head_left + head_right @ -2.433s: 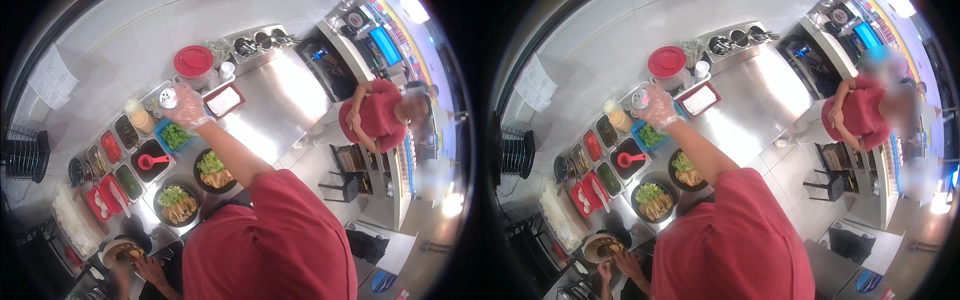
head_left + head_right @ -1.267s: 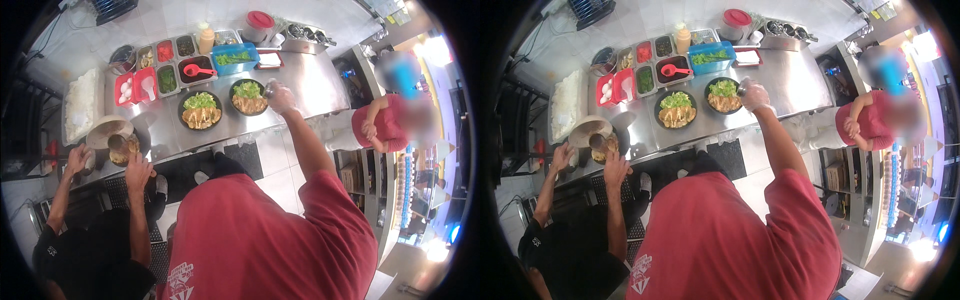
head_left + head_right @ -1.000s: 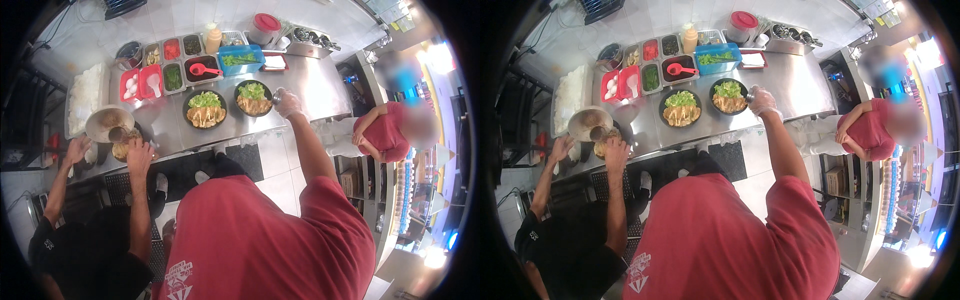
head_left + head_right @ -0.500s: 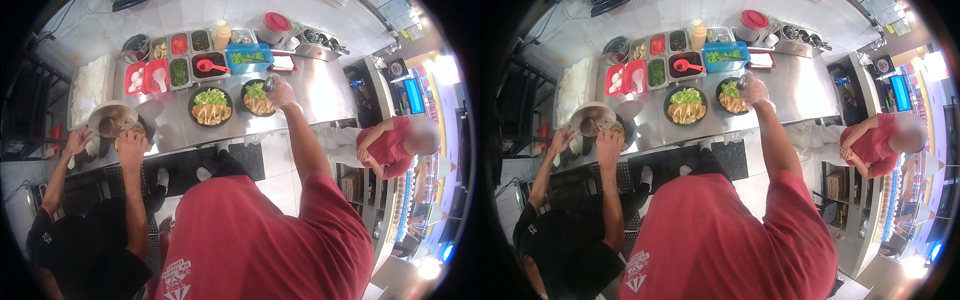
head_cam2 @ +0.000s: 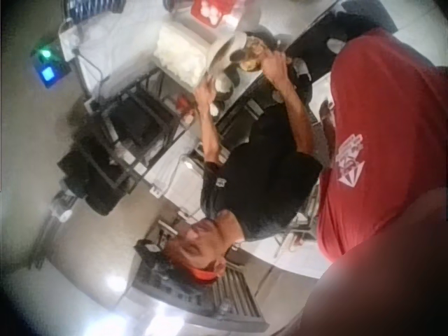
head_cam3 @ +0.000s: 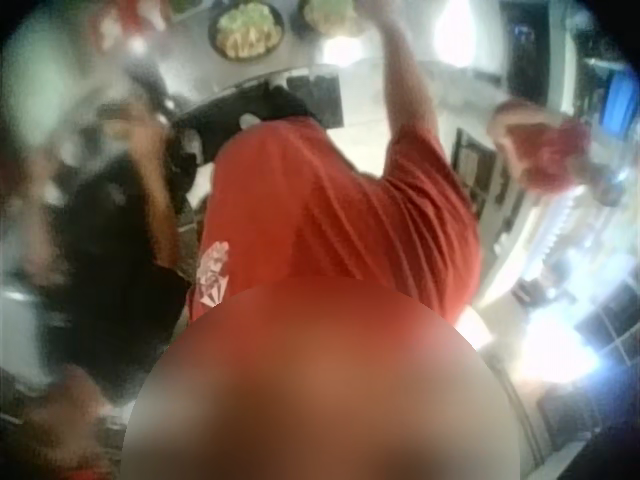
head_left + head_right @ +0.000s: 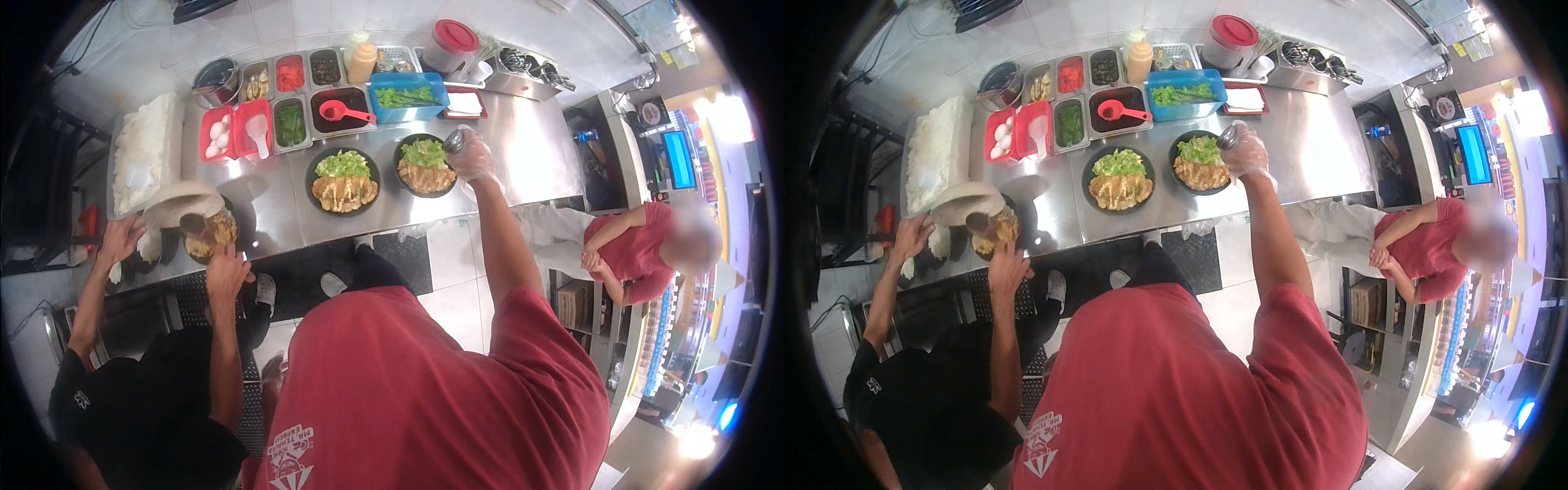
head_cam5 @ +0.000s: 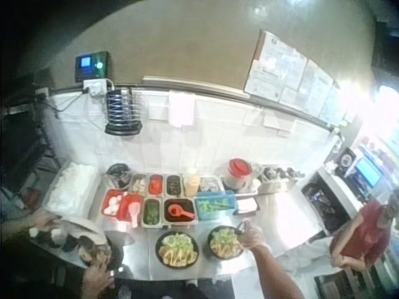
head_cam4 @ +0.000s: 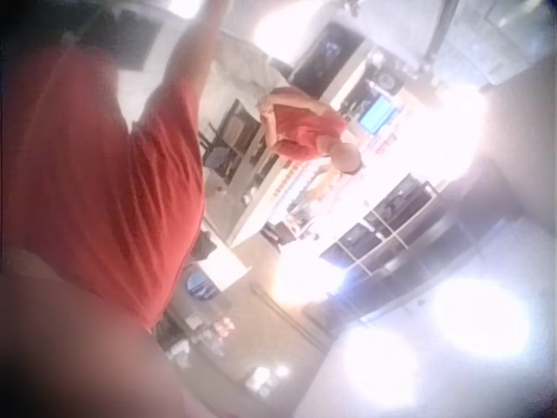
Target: The person assembles rice bowls by scooping rice into black bowls, adding fried chicken, pouring sauce, and topping with shredded lettuce and mayonnaise. The person handles multiple bowls in sequence at a stainless steel prep counter.
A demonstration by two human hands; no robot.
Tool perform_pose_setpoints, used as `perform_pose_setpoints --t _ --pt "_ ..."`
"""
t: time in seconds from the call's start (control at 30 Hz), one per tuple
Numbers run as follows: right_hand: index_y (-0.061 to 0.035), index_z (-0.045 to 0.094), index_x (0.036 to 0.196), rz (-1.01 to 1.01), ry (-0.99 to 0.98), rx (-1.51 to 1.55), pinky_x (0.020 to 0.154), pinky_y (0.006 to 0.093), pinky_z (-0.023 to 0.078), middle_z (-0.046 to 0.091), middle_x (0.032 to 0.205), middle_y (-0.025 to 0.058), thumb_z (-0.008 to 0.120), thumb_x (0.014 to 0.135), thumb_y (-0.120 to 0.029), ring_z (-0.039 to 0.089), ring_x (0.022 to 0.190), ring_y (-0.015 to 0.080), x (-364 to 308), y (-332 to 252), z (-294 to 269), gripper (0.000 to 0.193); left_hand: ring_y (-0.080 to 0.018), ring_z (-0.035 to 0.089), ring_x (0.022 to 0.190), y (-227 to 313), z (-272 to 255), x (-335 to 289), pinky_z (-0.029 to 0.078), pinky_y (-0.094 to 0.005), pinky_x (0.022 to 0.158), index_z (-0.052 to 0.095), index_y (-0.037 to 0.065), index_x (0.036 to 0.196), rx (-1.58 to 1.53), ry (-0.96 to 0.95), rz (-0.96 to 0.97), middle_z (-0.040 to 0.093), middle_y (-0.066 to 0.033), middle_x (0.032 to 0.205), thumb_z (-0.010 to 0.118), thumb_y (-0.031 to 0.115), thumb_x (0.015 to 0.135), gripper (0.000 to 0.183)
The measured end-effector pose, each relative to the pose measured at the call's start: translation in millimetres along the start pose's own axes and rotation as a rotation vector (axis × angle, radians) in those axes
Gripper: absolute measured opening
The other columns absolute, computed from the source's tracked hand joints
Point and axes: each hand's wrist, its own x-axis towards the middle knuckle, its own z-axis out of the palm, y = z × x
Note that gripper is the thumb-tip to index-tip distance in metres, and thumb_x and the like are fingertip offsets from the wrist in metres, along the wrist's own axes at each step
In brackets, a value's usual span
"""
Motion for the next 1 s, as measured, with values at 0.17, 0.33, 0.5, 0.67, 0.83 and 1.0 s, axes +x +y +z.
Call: perform_pose_setpoints --t 0.17,0.33,0.5,0.67,0.83,1.0 --pt "-0.0072 0.06 0.136 -0.033 0.077 0.076 0.102 0.047 0.051 0.066 0.126 0.0235 0.08 0.074 -0.024 0.064 0.119 0.04 11 10 10 0.067 -0.0216 0.059 0.106 1 15 -17 0.048 -0.0372 0.093 0.073 0.015 0.081 0.002 -0.048 0.0 0.065 -0.0021 0.092 0.063 0.021 0.091 0.016" --pt "-0.0054 0.059 0.137 -0.034 0.022 0.043 0.102 0.047 0.051 0.065 0.128 0.0233 0.081 0.075 -0.024 0.063 0.12 0.0398 7 25 12 0.068 -0.0214 0.06 0.103 -2 20 -27 0.048 -0.0356 0.093 0.07 0.012 0.091 -0.093 -0.078 0.002 0.064 -0.0037 0.094 0.059 0.023 0.095 0.016" --pt "-0.0052 0.057 0.136 -0.07 0.13 0.12 0.101 0.0483 0.051 0.064 0.125 0.0228 0.082 0.078 -0.022 0.063 0.117 0.0424 3 11 9 0.065 -0.0212 0.06 0.1 -6 26 -51 0.048 -0.0339 0.092 0.066 0.009 0.104 -0.43 -0.12 -0.162 0.063 -0.0055 0.095 0.054 0.026 0.101 0.021" --pt "-0.0054 0.056 0.134 -0.004 0.04 0.161 0.099 0.0491 0.052 0.064 0.125 0.0229 0.082 0.079 -0.022 0.063 0.117 0.0415 10 38 28 0.063 -0.021 0.06 0.097 -12 36 -97 0.048 -0.0323 0.092 0.063 0.005 0.118 -1.269 -0.093 -0.644 0.062 -0.0073 0.097 0.049 0.029 0.106 0.03" --pt "-0.0046 0.057 0.133 0.0 -0.022 0.672 0.097 0.048 0.054 0.066 0.126 0.0228 0.088 0.078 -0.026 0.066 0.116 0.0412 63 35 9 0.067 -0.0208 0.061 0.095 -21 41 -119 0.048 -0.0306 0.092 0.059 0.002 0.131 -2.153 0.17 -0.999 0.061 -0.0092 0.099 0.045 0.032 0.111 0.039" --pt "0.0009 0.057 0.137 -0.15 0.006 0.424 0.107 0.0455 0.048 0.062 0.133 0.0243 0.085 0.076 -0.054 0.058 0.128 0.041 195 -86 -50 0.087 -0.0185 0.058 0.087 -27 16 -81 0.048 -0.0298 0.086 0.058 0.001 0.137 -1.949 0.183 -1.074 0.058 -0.0067 0.092 0.042 0.03 0.114 0.041"
